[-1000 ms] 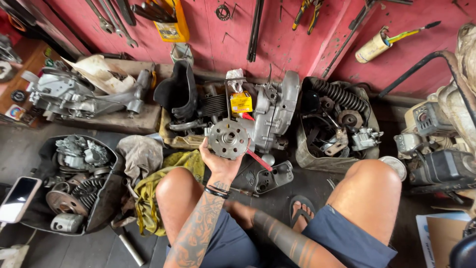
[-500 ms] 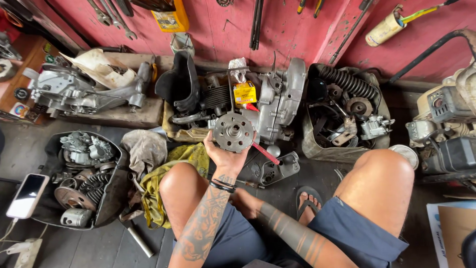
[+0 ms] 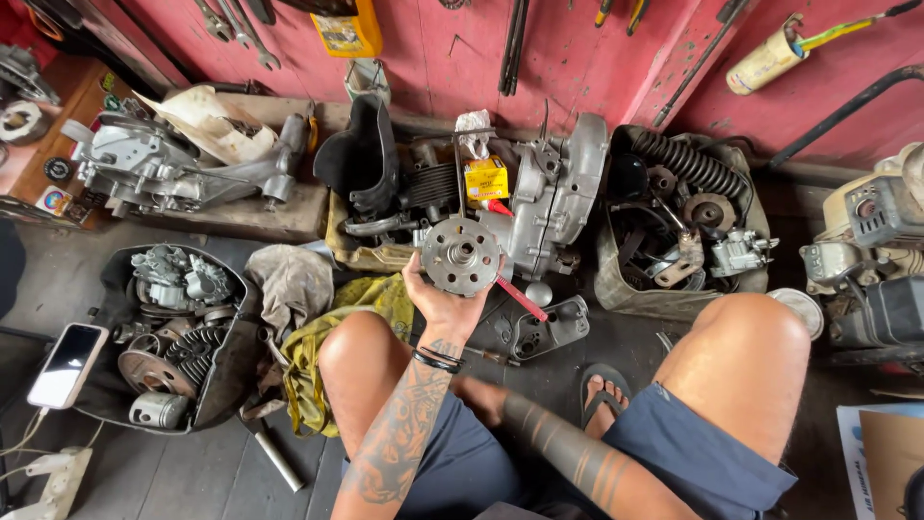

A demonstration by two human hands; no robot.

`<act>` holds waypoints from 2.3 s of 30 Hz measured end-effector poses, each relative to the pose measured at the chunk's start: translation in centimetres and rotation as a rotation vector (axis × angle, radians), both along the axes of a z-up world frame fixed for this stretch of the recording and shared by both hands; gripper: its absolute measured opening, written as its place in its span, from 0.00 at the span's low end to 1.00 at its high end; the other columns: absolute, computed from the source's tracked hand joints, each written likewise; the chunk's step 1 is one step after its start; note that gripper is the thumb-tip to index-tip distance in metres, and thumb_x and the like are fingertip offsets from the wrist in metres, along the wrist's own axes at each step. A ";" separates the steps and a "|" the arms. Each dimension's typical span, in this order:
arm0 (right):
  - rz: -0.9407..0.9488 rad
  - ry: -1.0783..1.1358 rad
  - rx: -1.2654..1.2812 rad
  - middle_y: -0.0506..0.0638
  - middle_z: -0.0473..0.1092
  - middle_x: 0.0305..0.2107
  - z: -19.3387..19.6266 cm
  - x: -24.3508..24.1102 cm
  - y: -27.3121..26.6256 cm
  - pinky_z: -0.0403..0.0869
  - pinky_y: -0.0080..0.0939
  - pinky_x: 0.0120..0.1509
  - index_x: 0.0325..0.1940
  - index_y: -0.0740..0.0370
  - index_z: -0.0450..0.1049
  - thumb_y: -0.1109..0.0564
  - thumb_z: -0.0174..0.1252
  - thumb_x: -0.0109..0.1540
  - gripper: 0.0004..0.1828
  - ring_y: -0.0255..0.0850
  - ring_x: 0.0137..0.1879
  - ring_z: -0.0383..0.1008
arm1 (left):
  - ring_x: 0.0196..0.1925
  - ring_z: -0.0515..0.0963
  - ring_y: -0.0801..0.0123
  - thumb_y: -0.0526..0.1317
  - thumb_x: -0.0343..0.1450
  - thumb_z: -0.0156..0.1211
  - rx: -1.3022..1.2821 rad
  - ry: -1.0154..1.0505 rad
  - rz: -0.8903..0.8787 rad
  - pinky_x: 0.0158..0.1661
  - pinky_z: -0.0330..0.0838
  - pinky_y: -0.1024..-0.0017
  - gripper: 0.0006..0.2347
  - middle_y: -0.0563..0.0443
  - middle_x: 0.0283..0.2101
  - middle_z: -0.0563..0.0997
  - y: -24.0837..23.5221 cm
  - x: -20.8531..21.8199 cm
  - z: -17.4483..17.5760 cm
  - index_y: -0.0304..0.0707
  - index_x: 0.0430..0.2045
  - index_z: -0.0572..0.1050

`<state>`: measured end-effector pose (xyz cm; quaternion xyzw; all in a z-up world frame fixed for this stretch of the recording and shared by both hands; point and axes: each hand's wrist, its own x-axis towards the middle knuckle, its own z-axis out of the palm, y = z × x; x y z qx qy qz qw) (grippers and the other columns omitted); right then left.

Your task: Cleaning a motorcycle engine component using a small brush

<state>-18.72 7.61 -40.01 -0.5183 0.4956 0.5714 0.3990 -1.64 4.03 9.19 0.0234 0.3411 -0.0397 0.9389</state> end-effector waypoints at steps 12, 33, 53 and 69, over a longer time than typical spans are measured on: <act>-0.844 -0.776 0.901 0.52 0.67 0.38 26.2 19.0 -21.3 0.63 0.44 0.40 0.49 0.56 0.68 0.31 0.45 0.66 0.27 0.46 0.43 0.67 | 0.67 0.69 0.41 0.53 0.59 0.67 -0.019 0.039 0.005 0.62 0.60 0.35 0.30 0.45 0.64 0.73 1.1 0.1 -0.4 0.48 0.57 0.72; 0.156 -1.355 0.396 0.50 0.68 0.24 37.2 18.8 -25.4 0.65 0.34 0.26 0.51 0.61 0.75 0.56 0.59 0.65 0.12 0.37 0.28 0.67 | 0.52 0.79 0.45 0.50 0.63 0.62 0.111 -0.106 -0.121 0.57 0.72 0.48 0.21 0.41 0.50 0.81 -1.5 0.8 -8.2 0.40 0.45 0.81; 0.743 -2.028 -0.216 0.45 0.76 0.27 39.8 17.0 -28.2 0.71 0.42 0.53 0.44 0.38 0.86 0.48 0.63 0.61 0.10 0.44 0.40 0.78 | 0.52 0.79 0.46 0.58 0.59 0.62 0.079 -0.118 -0.110 0.52 0.74 0.47 0.27 0.44 0.51 0.80 -1.5 1.3 -4.2 0.46 0.50 0.77; 0.763 -2.147 -0.428 0.38 0.75 0.28 40.9 16.9 -27.9 0.66 0.38 0.55 0.44 0.33 0.84 0.47 0.62 0.60 0.10 0.36 0.41 0.76 | 0.51 0.79 0.46 0.58 0.62 0.63 0.056 -0.109 -0.048 0.51 0.75 0.49 0.25 0.43 0.51 0.80 -1.4 0.5 -3.0 0.44 0.49 0.78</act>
